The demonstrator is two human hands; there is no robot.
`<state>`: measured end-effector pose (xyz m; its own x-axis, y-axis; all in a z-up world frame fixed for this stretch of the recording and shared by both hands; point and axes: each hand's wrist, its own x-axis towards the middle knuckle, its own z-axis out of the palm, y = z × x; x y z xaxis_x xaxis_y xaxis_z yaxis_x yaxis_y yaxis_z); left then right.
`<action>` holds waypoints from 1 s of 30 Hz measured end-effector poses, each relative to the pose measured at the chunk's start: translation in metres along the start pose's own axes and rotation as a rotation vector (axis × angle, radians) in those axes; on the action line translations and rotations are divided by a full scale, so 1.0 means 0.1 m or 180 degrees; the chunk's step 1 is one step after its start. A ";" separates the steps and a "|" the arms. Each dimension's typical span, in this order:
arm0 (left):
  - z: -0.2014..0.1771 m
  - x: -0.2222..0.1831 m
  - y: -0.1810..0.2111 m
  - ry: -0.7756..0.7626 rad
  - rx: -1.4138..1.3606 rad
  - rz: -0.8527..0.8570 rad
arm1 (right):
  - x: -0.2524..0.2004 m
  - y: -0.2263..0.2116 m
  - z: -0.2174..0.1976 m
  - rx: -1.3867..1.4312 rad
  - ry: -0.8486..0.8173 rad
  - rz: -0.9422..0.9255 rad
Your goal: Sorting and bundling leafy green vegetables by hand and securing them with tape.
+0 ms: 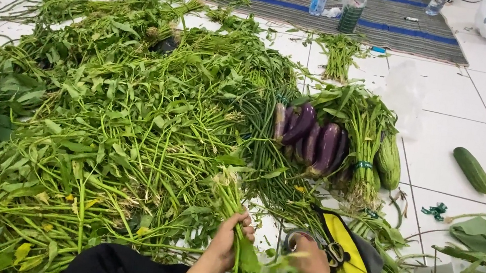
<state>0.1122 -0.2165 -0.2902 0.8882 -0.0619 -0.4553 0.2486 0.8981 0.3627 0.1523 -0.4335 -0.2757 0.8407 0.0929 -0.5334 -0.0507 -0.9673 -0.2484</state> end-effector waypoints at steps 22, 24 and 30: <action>0.22 -0.17 -0.09 0.0875 0.1459 -0.0334 | -0.01 -0.03 -0.26 0.1471 0.0353 -0.0221; 0.23 -0.18 -0.08 0.0943 0.1479 -0.0431 | -0.21 -0.20 -0.45 0.1729 0.0223 0.0062; 0.11 -0.10 -0.12 0.0816 0.1457 -0.0365 | -0.12 -0.12 -0.40 0.2934 0.0069 -0.0096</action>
<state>0.1046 -0.2311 -0.2808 0.7367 0.0113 -0.6761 0.5325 0.6065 0.5904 0.1645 -0.4322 -0.2334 0.8581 0.1014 -0.5033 -0.4301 -0.3933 -0.8126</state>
